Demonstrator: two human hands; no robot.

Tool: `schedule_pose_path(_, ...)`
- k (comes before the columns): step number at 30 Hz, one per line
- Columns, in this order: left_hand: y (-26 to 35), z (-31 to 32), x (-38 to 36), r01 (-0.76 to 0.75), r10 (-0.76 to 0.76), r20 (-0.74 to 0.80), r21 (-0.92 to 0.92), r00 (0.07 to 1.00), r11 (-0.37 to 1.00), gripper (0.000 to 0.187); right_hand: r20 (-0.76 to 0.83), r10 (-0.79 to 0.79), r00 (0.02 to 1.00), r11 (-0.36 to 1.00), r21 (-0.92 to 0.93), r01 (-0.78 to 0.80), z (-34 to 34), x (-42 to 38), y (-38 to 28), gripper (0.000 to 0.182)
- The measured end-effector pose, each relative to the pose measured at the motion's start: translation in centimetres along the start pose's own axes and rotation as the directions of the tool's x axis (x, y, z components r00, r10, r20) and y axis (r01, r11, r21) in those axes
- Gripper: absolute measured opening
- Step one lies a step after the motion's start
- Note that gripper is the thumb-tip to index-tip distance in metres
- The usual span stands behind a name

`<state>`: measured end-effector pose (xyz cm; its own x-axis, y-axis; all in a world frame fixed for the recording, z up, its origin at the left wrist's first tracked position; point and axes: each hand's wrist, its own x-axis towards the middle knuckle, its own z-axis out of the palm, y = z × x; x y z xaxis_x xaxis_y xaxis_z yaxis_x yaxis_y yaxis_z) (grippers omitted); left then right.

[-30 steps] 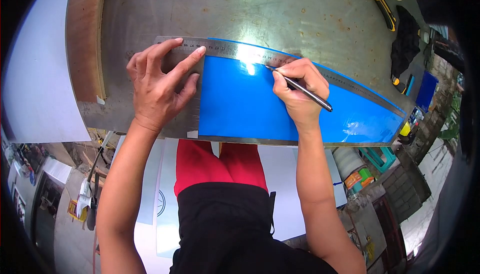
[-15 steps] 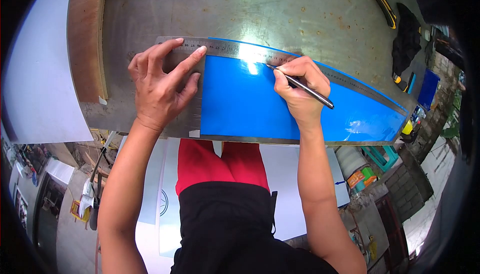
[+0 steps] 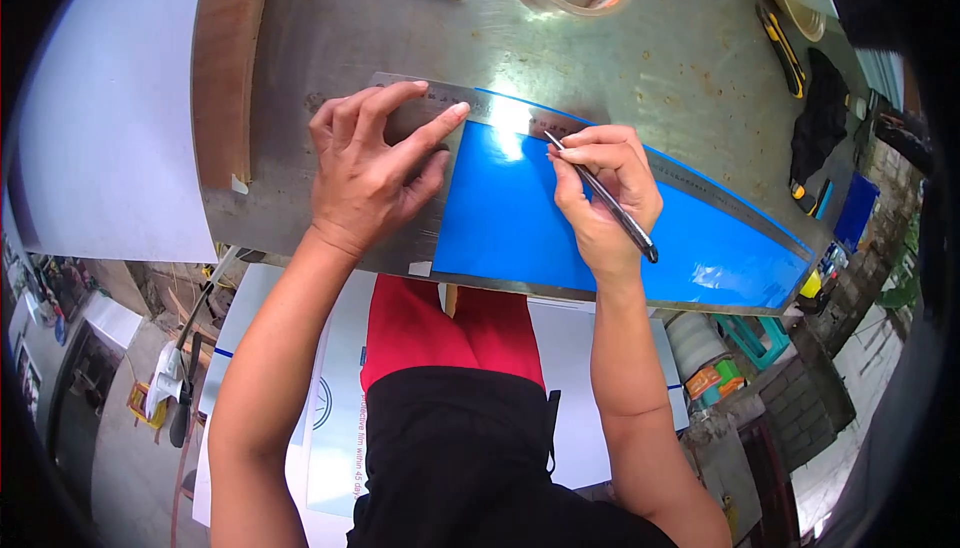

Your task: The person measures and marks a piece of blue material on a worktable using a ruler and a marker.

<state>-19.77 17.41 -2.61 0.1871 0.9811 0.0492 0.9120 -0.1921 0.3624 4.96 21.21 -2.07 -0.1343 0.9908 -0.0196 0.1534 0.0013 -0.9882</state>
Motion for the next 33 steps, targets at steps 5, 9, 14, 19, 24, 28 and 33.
schedule_pose_path(5, -0.2, 0.1, -0.1, 0.003, -0.003, -0.005, 0.001, 1.000, 1.000, 0.058, 0.017, -0.088, 0.996, 0.988, -0.129, 0.090, 0.8, 0.4, 0.9, 0.021)
schedule_pose_path(9, -0.2, 0.2, -0.2, 0.005, -0.005, -0.006, -0.005, 1.000, 1.000, 0.058, 0.049, -0.059, 0.997, 0.983, -0.169, 0.066, 0.7, 0.3, 1.7, 0.021)
schedule_pose_path(14, -0.2, 0.2, -0.2, 0.010, -0.010, -0.004, -0.010, 1.000, 1.000, 0.058, 0.063, -0.053, 0.997, 0.984, -0.166, 0.063, 0.8, 0.4, 1.9, 0.022)
schedule_pose_path(19, -0.2, 0.1, -0.1, 0.003, -0.003, -0.001, -0.004, 1.000, 1.000, 0.059, 0.053, -0.043, 0.998, 0.981, -0.185, 0.052, 0.8, 0.3, 1.8, 0.021)
schedule_pose_path(24, -0.2, 0.0, 0.0, 0.002, -0.002, -0.005, -0.011, 1.000, 1.000, 0.059, 0.015, -0.063, 0.998, 0.982, -0.177, 0.065, 1.2, 0.4, 1.9, 0.019)
schedule_pose_path(28, -0.1, 0.0, 0.0, -0.002, 0.002, -0.001, -0.006, 1.000, 1.000, 0.060, -0.022, -0.066, 0.998, 0.984, -0.166, 0.061, 1.4, 0.4, 2.0, 0.018)
schedule_pose_path(33, -0.1, 0.0, 0.0, 0.002, -0.002, 0.000, 0.000, 1.000, 1.000, 0.060, 0.028, -0.064, 0.998, 0.979, -0.193, 0.068, 1.1, 0.3, 1.8, 0.021)
